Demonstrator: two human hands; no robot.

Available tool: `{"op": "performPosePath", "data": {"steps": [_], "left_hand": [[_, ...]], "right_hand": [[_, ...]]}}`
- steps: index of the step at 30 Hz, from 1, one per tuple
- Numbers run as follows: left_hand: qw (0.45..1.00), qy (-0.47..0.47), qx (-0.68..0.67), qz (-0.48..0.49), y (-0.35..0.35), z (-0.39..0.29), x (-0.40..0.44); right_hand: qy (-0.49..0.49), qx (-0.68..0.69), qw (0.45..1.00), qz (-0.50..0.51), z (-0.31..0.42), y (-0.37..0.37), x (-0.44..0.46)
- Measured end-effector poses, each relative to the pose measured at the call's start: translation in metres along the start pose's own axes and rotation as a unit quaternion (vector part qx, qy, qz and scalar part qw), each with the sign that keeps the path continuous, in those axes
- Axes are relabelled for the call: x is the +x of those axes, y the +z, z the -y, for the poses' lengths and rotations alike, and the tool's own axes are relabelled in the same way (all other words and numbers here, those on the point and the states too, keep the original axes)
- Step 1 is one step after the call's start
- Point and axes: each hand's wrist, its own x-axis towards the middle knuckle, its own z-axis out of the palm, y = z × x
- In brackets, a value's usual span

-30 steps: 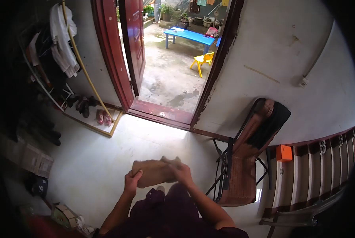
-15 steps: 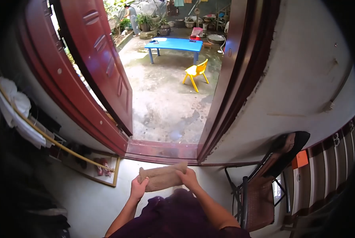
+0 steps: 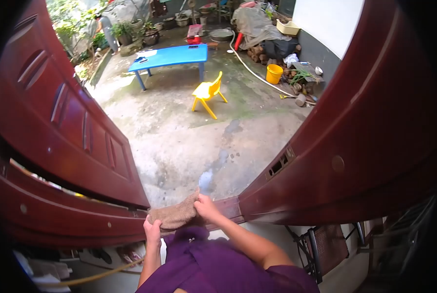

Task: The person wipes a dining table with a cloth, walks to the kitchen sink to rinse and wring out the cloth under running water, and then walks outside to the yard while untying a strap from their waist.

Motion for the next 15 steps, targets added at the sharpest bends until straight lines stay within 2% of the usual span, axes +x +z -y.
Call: {"op": "performPosePath", "data": {"steps": [2, 5, 6, 9, 12, 15], "left_hand": [[0.998, 0.029, 0.042, 0.040, 0.011, -0.033, 0.055], [0.994, 0.019, 0.041, 0.096, 0.030, -0.056, 0.139], [0.993, 0.022, 0.032, 0.108, 0.046, -0.072, 0.157], [0.985, -0.007, 0.038, 0.169, 0.082, -0.081, 0.209], [0.973, -0.046, 0.022, 0.227, 0.140, -0.086, 0.241], [0.943, -0.053, 0.058, 0.324, 0.202, -0.084, 0.272]], "right_hand": [[-0.001, 0.025, 0.999, -0.037, 0.025, -0.002, 0.038], [0.002, 0.059, 0.997, -0.054, 0.055, -0.015, 0.091], [-0.015, 0.024, 0.997, -0.073, 0.048, -0.024, 0.108], [-0.027, 0.080, 0.983, -0.165, 0.066, -0.043, 0.134], [0.023, 0.061, 0.969, -0.240, 0.035, -0.093, 0.164], [-0.009, 0.135, 0.929, -0.346, 0.045, -0.145, 0.191]]}}
